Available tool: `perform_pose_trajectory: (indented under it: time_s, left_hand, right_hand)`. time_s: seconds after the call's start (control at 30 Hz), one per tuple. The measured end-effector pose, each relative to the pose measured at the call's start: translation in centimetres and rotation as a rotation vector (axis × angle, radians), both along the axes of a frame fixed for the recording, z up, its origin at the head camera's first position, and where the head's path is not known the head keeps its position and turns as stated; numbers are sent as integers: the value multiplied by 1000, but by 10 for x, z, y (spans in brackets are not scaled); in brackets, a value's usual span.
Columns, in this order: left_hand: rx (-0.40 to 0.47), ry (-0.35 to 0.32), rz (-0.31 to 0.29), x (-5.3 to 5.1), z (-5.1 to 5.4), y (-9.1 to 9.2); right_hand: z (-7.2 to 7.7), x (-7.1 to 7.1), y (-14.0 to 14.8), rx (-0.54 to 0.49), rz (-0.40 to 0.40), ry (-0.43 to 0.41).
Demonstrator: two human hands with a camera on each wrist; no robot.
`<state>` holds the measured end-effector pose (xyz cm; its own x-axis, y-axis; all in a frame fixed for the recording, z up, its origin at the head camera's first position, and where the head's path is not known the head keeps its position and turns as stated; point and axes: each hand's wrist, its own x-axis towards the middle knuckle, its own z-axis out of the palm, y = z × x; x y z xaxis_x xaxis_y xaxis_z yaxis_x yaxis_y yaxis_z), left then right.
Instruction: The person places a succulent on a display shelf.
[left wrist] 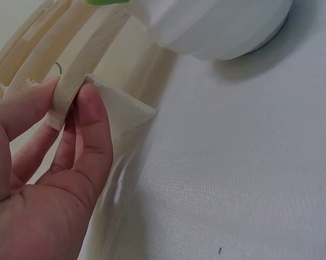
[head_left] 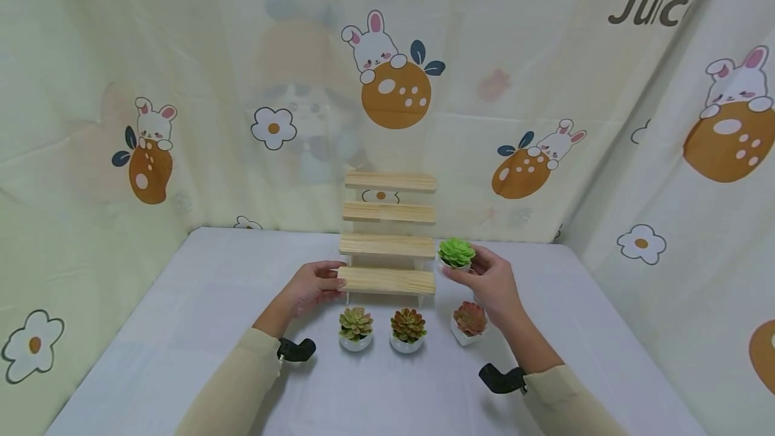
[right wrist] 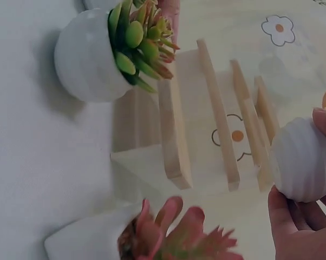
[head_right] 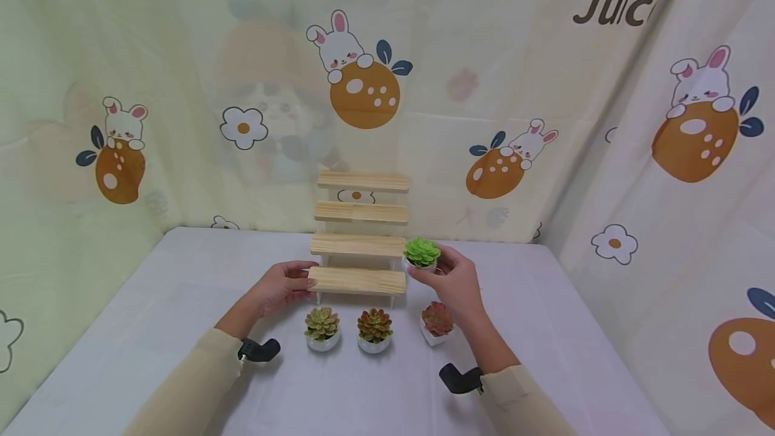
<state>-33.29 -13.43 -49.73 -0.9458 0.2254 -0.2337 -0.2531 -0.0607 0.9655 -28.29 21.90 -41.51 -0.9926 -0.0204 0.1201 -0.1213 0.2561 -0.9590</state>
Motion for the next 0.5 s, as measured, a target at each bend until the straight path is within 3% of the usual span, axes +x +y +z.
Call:
perform_pose_trajectory:
  time_s: [0.5]
  left_hand:
    - [8, -1, -10, -1, -2, -1]
  right_hand:
    - [14, -27, -34, -15, 34, -28]
